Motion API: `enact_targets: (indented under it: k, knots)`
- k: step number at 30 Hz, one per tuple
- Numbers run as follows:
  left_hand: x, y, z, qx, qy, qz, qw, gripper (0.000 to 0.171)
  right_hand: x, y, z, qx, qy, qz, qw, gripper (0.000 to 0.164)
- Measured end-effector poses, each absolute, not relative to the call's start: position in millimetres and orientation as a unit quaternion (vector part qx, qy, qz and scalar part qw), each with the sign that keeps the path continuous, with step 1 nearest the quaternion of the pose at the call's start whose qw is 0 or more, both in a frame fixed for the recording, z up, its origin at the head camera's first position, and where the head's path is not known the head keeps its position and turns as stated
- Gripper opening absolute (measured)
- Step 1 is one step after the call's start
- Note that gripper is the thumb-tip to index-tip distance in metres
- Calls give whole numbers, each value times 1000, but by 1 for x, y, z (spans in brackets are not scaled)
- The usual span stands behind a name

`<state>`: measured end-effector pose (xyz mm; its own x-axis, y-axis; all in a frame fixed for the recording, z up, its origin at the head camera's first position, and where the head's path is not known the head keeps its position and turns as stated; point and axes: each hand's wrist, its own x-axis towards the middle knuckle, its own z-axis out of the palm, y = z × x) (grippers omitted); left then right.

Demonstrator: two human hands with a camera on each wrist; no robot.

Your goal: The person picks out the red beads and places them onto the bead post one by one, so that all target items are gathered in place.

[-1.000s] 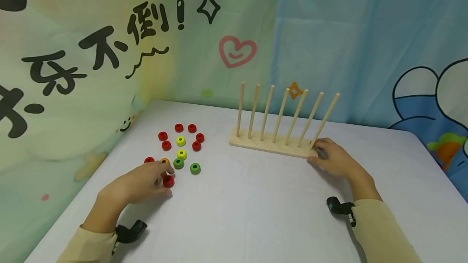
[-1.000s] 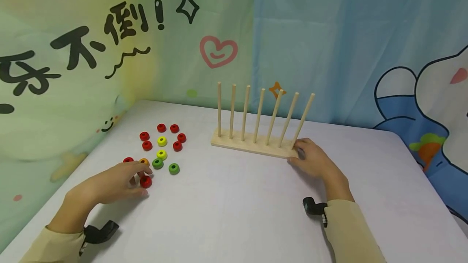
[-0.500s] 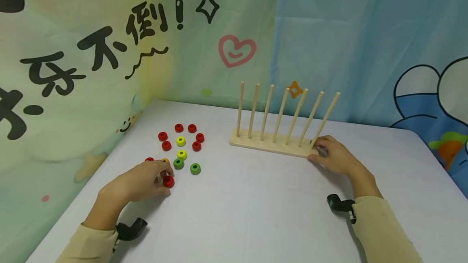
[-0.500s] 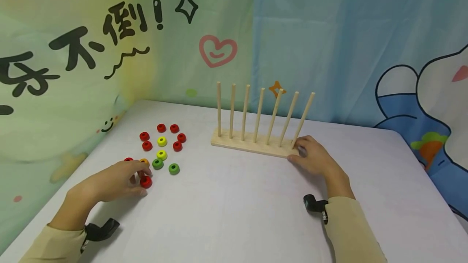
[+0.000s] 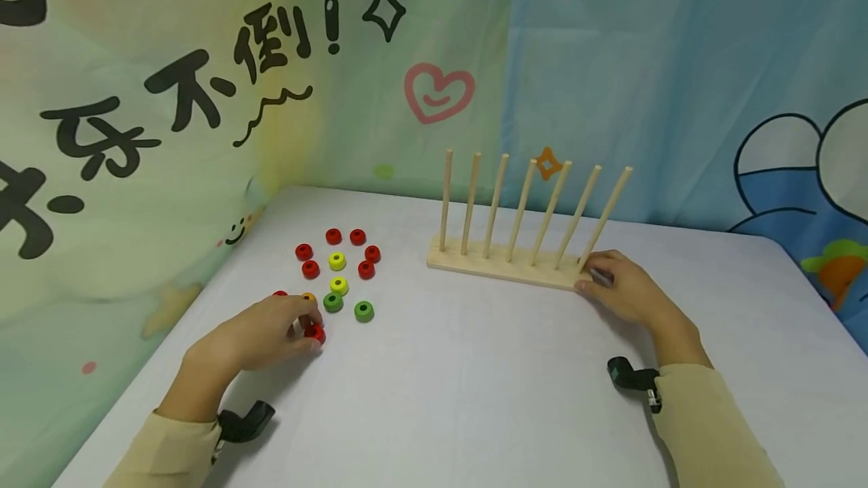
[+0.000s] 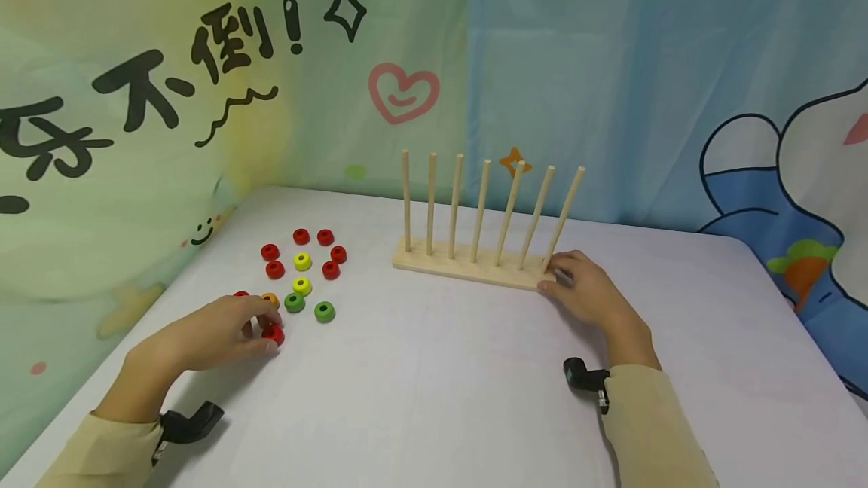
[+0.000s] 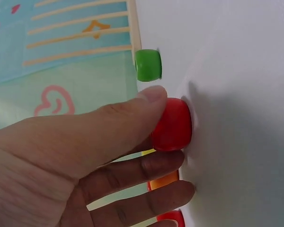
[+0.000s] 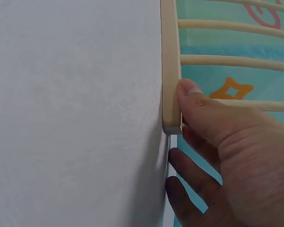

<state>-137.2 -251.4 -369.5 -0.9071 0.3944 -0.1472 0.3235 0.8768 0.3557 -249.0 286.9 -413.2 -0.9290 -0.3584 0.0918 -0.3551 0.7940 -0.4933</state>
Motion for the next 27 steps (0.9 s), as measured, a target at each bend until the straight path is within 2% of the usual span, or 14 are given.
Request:
enact_targets:
  k: [9, 15, 27]
  knots:
    - [-141, -251, -373, 178, 965, 157, 108, 16, -250, 289, -408, -180, 943, -279, 11, 49]
    - [-139, -252, -377, 174, 965, 165, 107, 18, -254, 288, -408, -167, 943, -285, 39, 50]
    - [-146, -250, -370, 189, 958, 174, 129, 18, -255, 286, -404, -195, 942, -271, 34, 47]
